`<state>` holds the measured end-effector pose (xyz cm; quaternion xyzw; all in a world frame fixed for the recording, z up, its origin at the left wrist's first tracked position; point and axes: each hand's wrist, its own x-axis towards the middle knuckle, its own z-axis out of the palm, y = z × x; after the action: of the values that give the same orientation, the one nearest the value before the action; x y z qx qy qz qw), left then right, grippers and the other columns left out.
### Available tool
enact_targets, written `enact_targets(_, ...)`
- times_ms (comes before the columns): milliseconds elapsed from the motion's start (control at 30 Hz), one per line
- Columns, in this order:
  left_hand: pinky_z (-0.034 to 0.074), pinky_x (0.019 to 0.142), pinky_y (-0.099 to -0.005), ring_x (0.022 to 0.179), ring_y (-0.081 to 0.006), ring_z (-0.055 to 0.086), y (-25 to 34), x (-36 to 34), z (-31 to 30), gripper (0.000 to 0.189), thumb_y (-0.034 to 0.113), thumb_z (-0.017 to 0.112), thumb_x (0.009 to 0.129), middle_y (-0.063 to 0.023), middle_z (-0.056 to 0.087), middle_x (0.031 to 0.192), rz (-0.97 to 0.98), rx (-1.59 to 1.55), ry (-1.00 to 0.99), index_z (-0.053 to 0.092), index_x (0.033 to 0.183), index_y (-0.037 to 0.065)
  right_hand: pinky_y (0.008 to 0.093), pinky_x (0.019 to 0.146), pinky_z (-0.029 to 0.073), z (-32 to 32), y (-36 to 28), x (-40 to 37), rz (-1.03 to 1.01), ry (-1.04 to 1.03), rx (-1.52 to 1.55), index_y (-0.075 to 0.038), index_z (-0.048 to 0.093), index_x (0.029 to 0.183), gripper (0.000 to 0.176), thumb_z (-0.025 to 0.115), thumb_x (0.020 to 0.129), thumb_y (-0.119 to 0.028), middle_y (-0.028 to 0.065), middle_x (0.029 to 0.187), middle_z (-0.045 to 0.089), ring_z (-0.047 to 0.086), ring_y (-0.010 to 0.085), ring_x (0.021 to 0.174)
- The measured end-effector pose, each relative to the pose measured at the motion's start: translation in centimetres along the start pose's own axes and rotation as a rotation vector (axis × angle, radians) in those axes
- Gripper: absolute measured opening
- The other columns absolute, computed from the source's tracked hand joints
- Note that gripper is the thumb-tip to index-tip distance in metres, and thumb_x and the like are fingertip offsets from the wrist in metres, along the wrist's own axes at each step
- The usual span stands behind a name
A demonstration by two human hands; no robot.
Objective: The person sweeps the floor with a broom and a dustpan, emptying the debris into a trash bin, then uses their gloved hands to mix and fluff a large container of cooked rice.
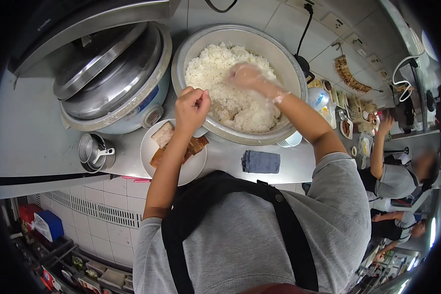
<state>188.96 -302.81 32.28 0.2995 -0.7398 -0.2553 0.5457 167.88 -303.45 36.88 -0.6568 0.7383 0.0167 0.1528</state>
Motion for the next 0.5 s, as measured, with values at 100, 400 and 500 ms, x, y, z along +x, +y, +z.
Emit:
enact_targets(100, 0.033, 0.048, -0.0311, 0.049, -0.0202, 0.041, -0.1, 0.0, -0.1, 0.024, 0.005, 0.061, 0.08, -0.0092, 0.041, 0.053, 0.005, -0.015, -0.033, 0.049, 0.061, -0.002, 0.0374, 0.081, 0.047, -2.8, 3.7, 5.1, 0.178, -0.105, -0.014, -0.011, 0.063, 0.103, 0.042, 0.056, 0.083, -0.047, 0.0113, 0.105, 0.061, 0.056, 0.0228, 0.098)
enact_targets(400, 0.035, 0.048, -0.0325, 0.047, -0.0211, 0.044, -0.1, 0.0, 0.1, 0.024, 0.004, 0.062, 0.076, -0.0076, 0.044, 0.049, -0.045, -0.052, 0.032, 0.05, 0.056, 0.001, 0.0471, 0.099, 0.041, 2.5, 9.2, 4.6, 0.03, -0.039, 0.697, -0.02, 0.055, 0.126, 0.058, 0.054, 0.081, -0.056, 0.0103, 0.139, 0.042, 0.033, 0.0316, 0.132)
enact_targets(500, 0.035, 0.047, -0.0319, 0.047, -0.0209, 0.044, -0.1, 0.4, 0.4, 0.023, 0.004, 0.062, 0.076, -0.0077, 0.045, 0.049, -0.062, -0.052, 0.048, 0.05, 0.056, 0.001, 0.0481, 0.1, 0.04, 0.4, 5.5, 4.6, 0.425, -0.369, 0.596, -0.017, 0.054, 0.127, 0.065, 0.055, 0.079, -0.06, 0.0131, 0.141, 0.038, 0.032, 0.0327, 0.132)
